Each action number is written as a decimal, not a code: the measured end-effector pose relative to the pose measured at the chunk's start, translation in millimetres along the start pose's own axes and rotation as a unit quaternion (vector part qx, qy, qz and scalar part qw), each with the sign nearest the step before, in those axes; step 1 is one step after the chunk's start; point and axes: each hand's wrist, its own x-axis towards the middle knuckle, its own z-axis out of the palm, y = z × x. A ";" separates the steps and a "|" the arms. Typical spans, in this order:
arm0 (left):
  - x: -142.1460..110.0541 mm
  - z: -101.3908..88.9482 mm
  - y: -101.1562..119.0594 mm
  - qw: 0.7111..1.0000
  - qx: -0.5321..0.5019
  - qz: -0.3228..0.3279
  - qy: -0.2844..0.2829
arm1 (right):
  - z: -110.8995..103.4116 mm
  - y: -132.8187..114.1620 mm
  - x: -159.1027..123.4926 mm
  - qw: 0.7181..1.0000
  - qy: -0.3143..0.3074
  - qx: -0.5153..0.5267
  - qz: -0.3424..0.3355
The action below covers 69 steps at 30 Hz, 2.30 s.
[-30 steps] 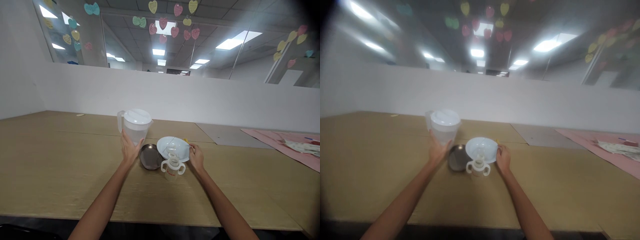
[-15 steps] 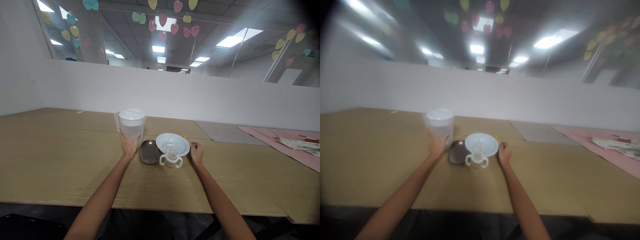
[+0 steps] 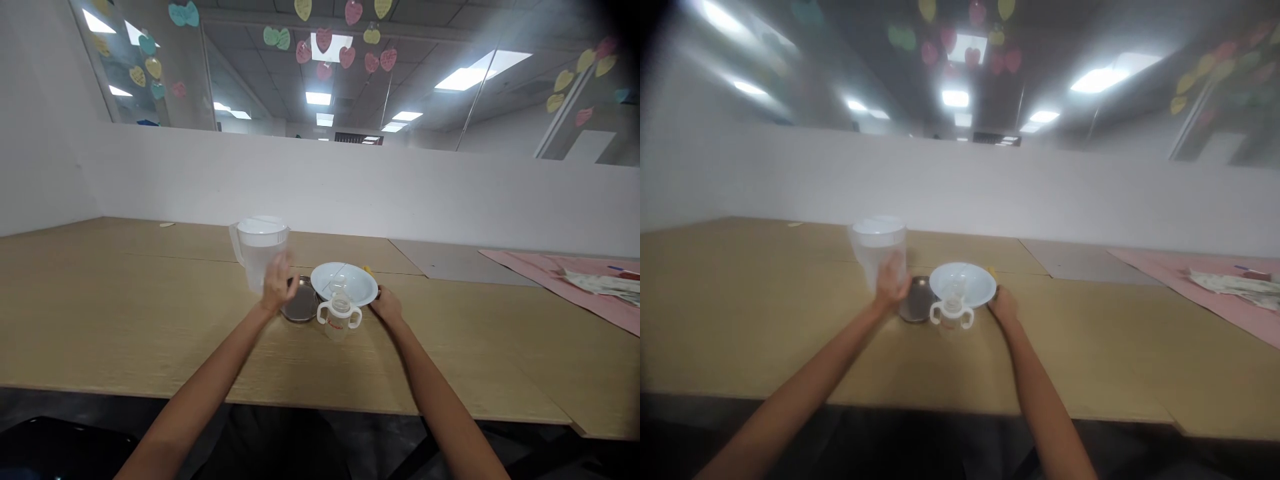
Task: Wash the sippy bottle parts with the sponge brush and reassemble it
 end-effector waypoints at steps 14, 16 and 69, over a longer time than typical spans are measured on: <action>55.9 83.7 78.2 0.905 -0.037 -0.078 -0.418 | -2.8 9.4 10.9 0.962 0.185 0.156 0.124; 53.0 85.8 74.7 0.900 -0.054 -0.090 -0.424 | -8.2 2.4 8.2 0.956 0.193 0.178 0.129; 89.0 -1.7 40.8 0.869 0.071 -0.204 -0.446 | -30.3 -23.4 -13.2 0.976 0.217 0.002 -0.032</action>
